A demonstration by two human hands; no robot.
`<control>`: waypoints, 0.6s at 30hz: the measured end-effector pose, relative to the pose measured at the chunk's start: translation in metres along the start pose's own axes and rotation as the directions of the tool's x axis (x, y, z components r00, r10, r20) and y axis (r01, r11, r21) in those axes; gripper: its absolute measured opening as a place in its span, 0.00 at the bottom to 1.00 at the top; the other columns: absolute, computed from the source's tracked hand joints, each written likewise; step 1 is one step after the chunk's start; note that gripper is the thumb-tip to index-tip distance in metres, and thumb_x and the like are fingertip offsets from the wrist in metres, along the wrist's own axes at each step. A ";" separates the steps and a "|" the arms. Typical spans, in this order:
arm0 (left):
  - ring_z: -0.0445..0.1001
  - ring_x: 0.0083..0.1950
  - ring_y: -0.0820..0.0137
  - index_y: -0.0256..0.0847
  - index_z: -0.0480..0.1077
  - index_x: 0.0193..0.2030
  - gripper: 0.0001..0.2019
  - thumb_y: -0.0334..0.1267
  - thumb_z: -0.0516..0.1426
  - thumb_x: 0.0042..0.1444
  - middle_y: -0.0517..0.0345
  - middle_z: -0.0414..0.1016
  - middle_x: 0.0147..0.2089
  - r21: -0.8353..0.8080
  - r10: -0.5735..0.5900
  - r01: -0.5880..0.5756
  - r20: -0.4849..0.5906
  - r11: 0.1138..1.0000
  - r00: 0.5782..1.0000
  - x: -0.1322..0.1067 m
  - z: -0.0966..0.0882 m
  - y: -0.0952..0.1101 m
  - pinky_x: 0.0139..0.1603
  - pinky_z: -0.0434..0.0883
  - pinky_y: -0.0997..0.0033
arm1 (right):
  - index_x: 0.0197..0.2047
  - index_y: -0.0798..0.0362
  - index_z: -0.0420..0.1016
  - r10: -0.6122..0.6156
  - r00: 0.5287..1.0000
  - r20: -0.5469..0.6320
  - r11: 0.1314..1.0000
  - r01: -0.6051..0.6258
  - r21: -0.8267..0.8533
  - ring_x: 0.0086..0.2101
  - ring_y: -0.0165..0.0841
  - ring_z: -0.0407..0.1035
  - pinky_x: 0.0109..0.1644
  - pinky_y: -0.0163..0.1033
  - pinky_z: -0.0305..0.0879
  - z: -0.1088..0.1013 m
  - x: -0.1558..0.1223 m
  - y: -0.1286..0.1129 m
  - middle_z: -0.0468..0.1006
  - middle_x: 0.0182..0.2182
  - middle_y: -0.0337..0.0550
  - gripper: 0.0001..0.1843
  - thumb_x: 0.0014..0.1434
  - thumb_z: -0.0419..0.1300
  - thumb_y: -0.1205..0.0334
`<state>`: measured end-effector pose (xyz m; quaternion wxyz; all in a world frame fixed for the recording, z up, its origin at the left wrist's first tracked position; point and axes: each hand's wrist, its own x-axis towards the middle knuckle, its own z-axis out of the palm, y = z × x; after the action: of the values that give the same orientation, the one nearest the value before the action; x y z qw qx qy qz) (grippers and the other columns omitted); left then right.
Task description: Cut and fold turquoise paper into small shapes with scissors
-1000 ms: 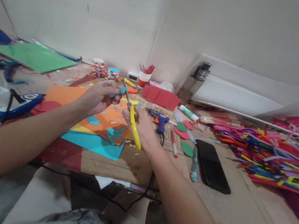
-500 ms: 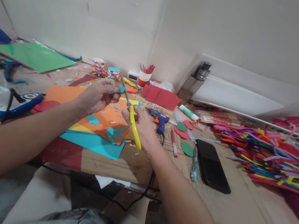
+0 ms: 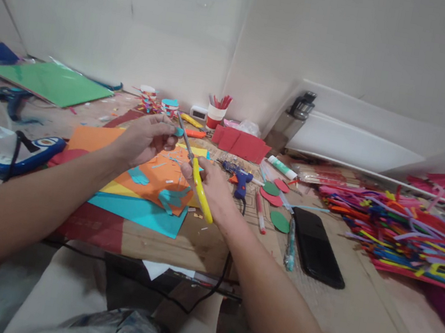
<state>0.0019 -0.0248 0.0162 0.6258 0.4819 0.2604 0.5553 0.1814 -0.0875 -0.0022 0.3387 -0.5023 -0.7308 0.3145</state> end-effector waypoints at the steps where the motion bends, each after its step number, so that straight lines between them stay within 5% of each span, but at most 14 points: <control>1: 0.66 0.21 0.80 0.36 0.66 0.23 0.09 0.29 0.64 0.42 0.60 0.71 0.23 0.006 0.000 0.000 -0.004 1.000 1.000 0.000 0.000 0.000 0.22 0.61 0.79 | 0.32 0.51 0.64 0.001 1.000 0.002 1.000 -0.001 -0.004 0.21 0.26 0.57 0.23 0.33 0.51 0.000 0.000 0.000 0.63 0.22 0.35 0.23 0.59 0.54 0.38; 18: 0.64 0.20 0.78 0.36 0.68 0.23 0.06 0.31 0.63 0.42 0.61 0.68 0.20 0.082 0.016 -0.017 0.004 0.997 1.000 0.003 -0.005 0.001 0.21 0.60 0.77 | 0.31 0.51 0.63 -0.008 1.000 0.024 0.999 0.007 0.032 0.21 0.25 0.56 0.23 0.33 0.50 -0.001 -0.001 0.000 0.62 0.21 0.34 0.23 0.59 0.56 0.38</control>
<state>-0.0020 -0.0204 0.0159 0.6013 0.5101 0.2780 0.5486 0.1822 -0.0885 -0.0020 0.3390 -0.4901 -0.7317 0.3310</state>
